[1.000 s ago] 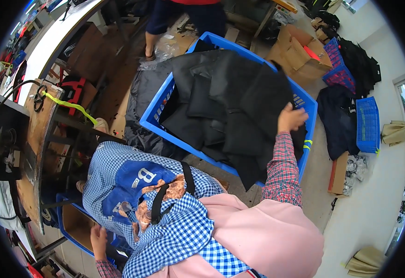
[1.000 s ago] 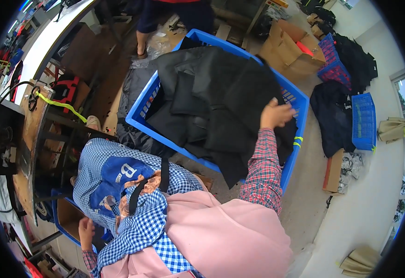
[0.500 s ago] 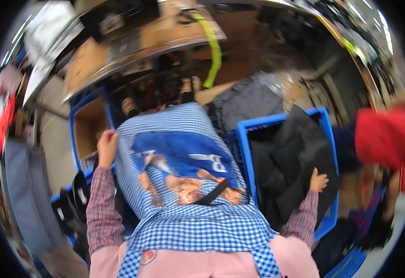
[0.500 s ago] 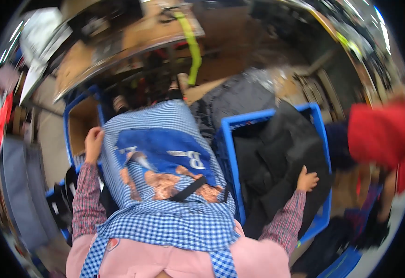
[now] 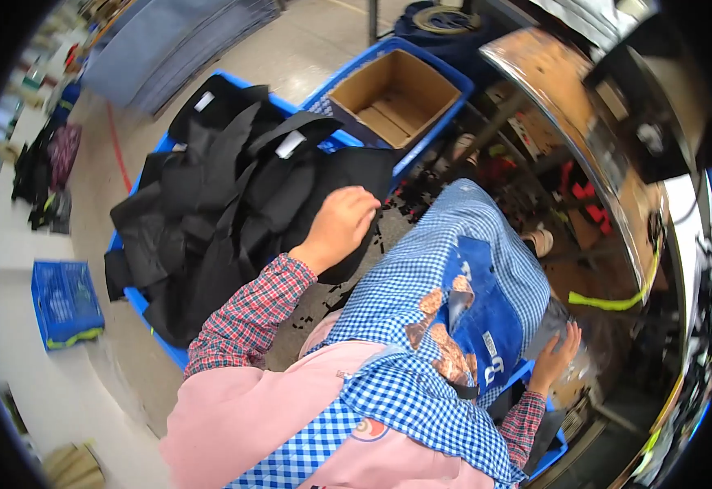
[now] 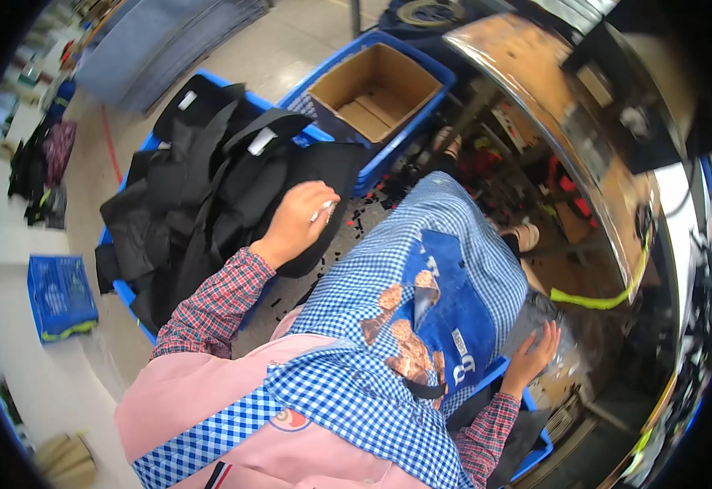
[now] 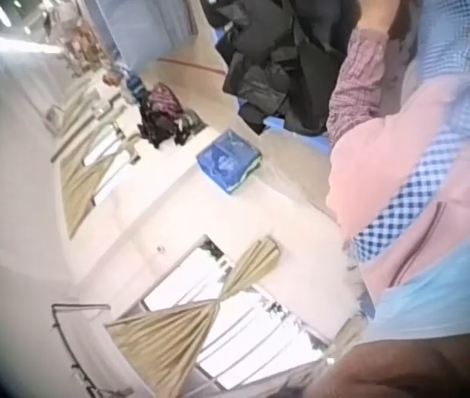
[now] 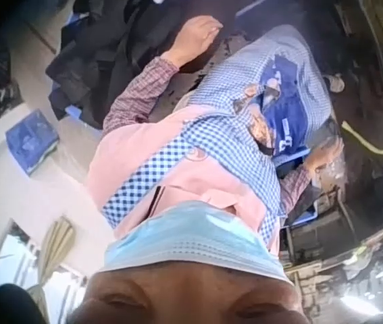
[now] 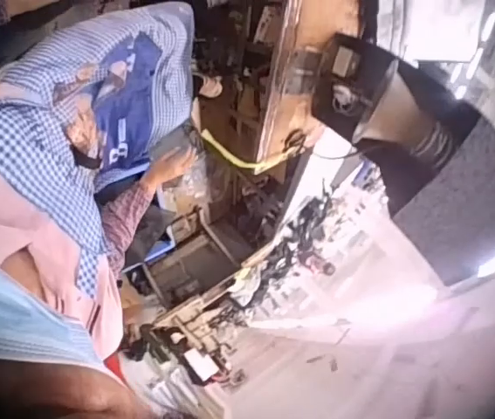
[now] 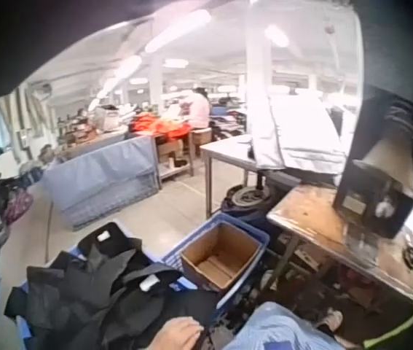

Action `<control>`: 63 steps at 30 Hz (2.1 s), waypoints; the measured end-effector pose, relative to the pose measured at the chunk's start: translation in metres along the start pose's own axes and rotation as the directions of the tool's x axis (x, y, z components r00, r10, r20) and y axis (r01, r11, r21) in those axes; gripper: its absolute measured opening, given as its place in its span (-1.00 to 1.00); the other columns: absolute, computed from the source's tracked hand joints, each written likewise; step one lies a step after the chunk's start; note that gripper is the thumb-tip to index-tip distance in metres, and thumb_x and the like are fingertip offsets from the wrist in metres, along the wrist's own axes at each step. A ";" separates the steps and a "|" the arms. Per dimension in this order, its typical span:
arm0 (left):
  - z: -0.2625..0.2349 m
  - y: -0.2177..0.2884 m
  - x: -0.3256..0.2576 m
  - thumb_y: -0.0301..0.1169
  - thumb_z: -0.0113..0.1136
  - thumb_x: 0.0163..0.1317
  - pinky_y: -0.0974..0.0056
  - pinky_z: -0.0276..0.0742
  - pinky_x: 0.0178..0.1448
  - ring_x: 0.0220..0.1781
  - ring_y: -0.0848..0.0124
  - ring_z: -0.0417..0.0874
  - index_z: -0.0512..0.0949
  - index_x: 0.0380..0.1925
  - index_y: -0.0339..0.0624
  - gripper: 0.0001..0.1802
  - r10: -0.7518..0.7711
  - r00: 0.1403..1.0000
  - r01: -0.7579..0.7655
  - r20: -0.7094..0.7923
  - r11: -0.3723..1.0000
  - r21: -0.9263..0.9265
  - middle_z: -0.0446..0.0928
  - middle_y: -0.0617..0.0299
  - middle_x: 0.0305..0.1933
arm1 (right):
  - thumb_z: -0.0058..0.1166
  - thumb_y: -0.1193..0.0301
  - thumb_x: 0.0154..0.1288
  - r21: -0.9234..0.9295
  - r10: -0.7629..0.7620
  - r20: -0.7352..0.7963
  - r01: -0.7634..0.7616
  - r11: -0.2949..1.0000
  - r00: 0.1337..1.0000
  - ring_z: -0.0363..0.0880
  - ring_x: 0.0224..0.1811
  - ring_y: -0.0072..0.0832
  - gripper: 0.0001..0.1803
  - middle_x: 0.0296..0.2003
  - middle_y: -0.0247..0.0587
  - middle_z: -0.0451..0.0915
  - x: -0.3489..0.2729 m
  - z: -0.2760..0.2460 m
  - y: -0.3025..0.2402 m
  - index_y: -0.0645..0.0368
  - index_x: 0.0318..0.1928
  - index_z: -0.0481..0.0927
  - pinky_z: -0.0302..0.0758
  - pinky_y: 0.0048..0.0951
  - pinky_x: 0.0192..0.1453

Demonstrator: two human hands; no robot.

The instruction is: A worker is assembling and trimming black padded fabric components at a factory workbench using a heat-sealing machine and scissors.

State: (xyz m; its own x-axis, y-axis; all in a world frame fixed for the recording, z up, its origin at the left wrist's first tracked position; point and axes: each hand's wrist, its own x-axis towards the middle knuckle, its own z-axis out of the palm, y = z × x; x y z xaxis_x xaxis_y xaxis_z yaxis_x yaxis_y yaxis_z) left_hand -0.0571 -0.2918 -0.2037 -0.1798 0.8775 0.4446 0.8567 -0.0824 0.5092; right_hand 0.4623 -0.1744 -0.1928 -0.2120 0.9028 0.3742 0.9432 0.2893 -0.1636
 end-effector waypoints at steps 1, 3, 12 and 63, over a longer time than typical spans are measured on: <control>-0.013 -0.004 -0.002 -0.54 0.22 0.12 0.03 0.47 0.19 0.05 0.04 0.58 0.59 -0.17 -0.24 -0.76 -0.020 0.990 0.024 -0.138 0.999 0.028 0.59 0.04 -0.12 | -0.03 0.50 0.44 0.013 -0.042 0.005 0.042 0.999 0.999 0.22 0.47 -0.08 -0.62 0.31 -0.02 0.41 0.018 0.001 -0.004 0.27 0.23 0.46 0.18 -0.10 0.49; -0.039 -0.023 -0.006 -0.54 0.24 0.10 0.02 0.46 0.20 0.05 0.01 0.57 0.56 -0.14 -0.24 -0.72 -0.126 0.951 0.184 -0.282 0.965 0.188 0.59 0.00 -0.09 | -0.04 0.49 0.45 0.035 -0.106 0.012 0.106 0.994 0.994 0.23 0.47 -0.10 -0.62 0.31 -0.03 0.42 0.042 0.000 -0.015 0.26 0.23 0.47 0.19 -0.11 0.49; -0.060 -0.162 -0.081 -0.42 0.18 0.20 -0.02 0.47 0.10 0.04 0.07 0.59 0.65 -0.14 -0.20 -0.76 -0.683 0.691 0.600 -0.235 0.360 0.715 0.66 0.09 -0.07 | -0.08 0.46 0.50 0.112 -0.232 0.039 0.226 0.968 0.972 0.30 0.42 -0.14 -0.69 0.24 -0.07 0.49 0.065 -0.002 -0.032 0.24 0.17 0.53 0.25 -0.14 0.47; -0.079 0.093 0.157 -0.34 0.31 0.21 0.09 0.46 0.26 0.22 0.01 0.52 0.38 0.27 -0.28 -0.37 0.371 0.696 -0.272 0.615 0.929 -0.253 0.51 -0.09 0.16 | 0.24 0.39 0.16 0.489 -0.714 0.259 0.549 0.678 0.651 0.56 -0.39 -0.21 -0.85 -0.47 -0.17 0.64 0.183 -0.078 -0.259 0.13 -0.25 0.68 0.31 -0.30 -0.07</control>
State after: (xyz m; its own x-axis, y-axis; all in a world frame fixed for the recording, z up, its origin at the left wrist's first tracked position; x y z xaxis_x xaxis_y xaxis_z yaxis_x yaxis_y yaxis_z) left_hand -0.0434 -0.1992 -0.0285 0.4901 0.8705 0.0450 0.7221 -0.4344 0.5384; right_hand 0.1995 -0.1091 -0.0107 -0.8774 0.4634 0.1240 0.3978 0.8474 -0.3515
